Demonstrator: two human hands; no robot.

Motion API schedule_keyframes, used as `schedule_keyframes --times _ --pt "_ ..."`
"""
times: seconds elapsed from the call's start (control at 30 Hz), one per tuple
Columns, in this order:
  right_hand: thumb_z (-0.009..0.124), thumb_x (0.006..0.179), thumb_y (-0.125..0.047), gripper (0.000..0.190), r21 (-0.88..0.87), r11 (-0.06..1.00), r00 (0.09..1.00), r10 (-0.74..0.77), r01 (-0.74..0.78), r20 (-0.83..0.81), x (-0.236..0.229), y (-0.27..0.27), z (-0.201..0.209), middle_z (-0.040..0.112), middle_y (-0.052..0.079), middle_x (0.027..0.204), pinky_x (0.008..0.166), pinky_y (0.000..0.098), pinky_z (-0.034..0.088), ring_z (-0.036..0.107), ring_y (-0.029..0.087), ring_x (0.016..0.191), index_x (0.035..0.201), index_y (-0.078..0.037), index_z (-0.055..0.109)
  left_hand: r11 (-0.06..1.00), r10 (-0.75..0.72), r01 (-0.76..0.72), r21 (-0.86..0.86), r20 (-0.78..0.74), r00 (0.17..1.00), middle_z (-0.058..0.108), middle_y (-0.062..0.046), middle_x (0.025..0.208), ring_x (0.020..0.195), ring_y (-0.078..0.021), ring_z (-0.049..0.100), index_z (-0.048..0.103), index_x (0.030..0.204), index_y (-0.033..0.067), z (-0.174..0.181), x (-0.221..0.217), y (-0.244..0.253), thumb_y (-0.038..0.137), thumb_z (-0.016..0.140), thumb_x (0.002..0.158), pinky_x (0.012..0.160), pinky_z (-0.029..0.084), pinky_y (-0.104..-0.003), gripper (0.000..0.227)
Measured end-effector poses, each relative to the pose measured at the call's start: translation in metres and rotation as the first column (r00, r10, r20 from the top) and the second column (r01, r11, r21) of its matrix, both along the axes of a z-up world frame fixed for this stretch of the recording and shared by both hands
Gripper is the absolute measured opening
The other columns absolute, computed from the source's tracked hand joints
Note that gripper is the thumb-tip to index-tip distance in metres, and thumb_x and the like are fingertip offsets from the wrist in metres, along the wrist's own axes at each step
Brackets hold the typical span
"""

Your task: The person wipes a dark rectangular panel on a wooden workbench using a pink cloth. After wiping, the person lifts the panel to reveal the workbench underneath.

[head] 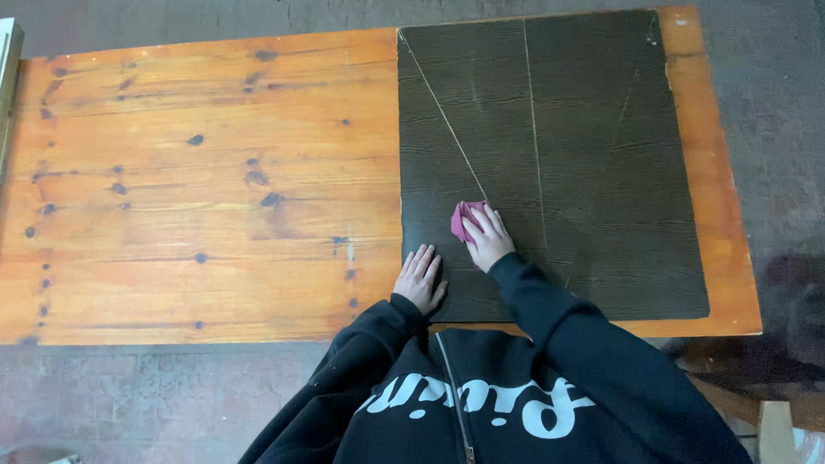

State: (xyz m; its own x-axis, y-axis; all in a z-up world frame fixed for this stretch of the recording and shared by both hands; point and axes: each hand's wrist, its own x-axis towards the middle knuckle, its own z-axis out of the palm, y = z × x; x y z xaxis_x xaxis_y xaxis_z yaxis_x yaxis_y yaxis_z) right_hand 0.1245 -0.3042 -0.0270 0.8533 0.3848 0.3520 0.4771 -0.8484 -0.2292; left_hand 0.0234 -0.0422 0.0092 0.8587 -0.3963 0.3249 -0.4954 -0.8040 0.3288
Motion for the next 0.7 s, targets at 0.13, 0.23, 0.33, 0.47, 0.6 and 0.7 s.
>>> schedule_keyframes --times 0.13,0.23,0.33,0.47,0.6,0.7 --pt "0.082 0.098 -0.031 0.062 0.028 1.000 1.000 0.014 -0.014 0.007 0.001 0.013 0.009 0.064 0.012 0.169 0.134 0.0649 0.048 0.053 0.050 0.164 0.159 -0.024 0.075 1.000 0.015 -0.015 0.004 -0.009 1.000 0.062 -0.024 0.172 0.167 -0.0416 0.054 0.073 0.156 0.0061 -0.005 -0.001 -0.003 0.045 0.082 0.099 0.139 0.038 -0.058 0.070" --pt "0.082 0.098 -0.030 0.062 0.036 0.998 0.998 0.060 -0.060 0.005 -0.006 0.013 0.012 0.064 0.012 0.168 0.133 0.0642 0.049 0.053 0.050 0.164 0.159 -0.025 0.075 0.999 0.033 -0.033 0.003 0.009 0.999 0.063 -0.024 0.171 0.166 -0.0419 0.055 0.072 0.156 0.0062 -0.006 -0.002 -0.006 0.045 0.082 0.099 0.138 0.040 -0.058 0.070" --pt "0.082 0.099 -0.031 0.062 0.031 0.993 0.994 0.110 -0.110 -0.002 -0.011 0.002 0.007 0.064 0.010 0.169 0.133 0.0636 0.050 0.054 0.049 0.164 0.160 -0.026 0.074 0.998 0.053 -0.053 0.015 0.031 0.998 0.063 -0.023 0.171 0.166 -0.0412 0.055 0.072 0.155 0.0070 -0.008 -0.002 -0.008 0.047 0.081 0.098 0.138 0.041 -0.058 0.070" --pt "0.081 0.100 -0.032 0.061 0.026 0.991 0.991 0.132 -0.132 -0.004 -0.007 -0.015 0.008 0.064 0.010 0.170 0.133 0.0637 0.050 0.054 0.049 0.164 0.160 -0.026 0.074 0.996 0.084 -0.084 0.017 0.010 0.996 0.062 -0.022 0.173 0.167 -0.0408 0.054 0.071 0.156 0.0075 -0.006 -0.004 -0.013 0.046 0.082 0.098 0.138 0.041 -0.058 0.070" --pt "0.081 0.099 -0.033 0.063 -0.001 0.993 0.993 0.119 -0.119 0.020 0.012 -0.012 -0.001 0.064 0.010 0.170 0.134 0.0632 0.049 0.054 0.047 0.165 0.161 -0.026 0.073 0.994 0.108 -0.108 -0.001 -0.017 0.994 0.062 -0.023 0.172 0.167 -0.0415 0.054 0.071 0.156 0.0064 -0.002 -0.006 -0.019 0.045 0.083 0.097 0.138 0.040 -0.059 0.071" --pt "0.081 0.098 -0.029 0.064 0.028 0.992 0.992 0.123 -0.124 0.021 0.017 -0.001 -0.001 0.064 0.013 0.168 0.130 0.0660 0.051 0.054 0.052 0.162 0.162 -0.024 0.073 0.989 0.150 -0.150 0.005 -0.022 0.988 0.061 -0.023 0.173 0.168 -0.0419 0.053 0.071 0.157 0.0062 0.003 -0.012 -0.028 0.043 0.082 0.099 0.138 0.039 -0.059 0.069"
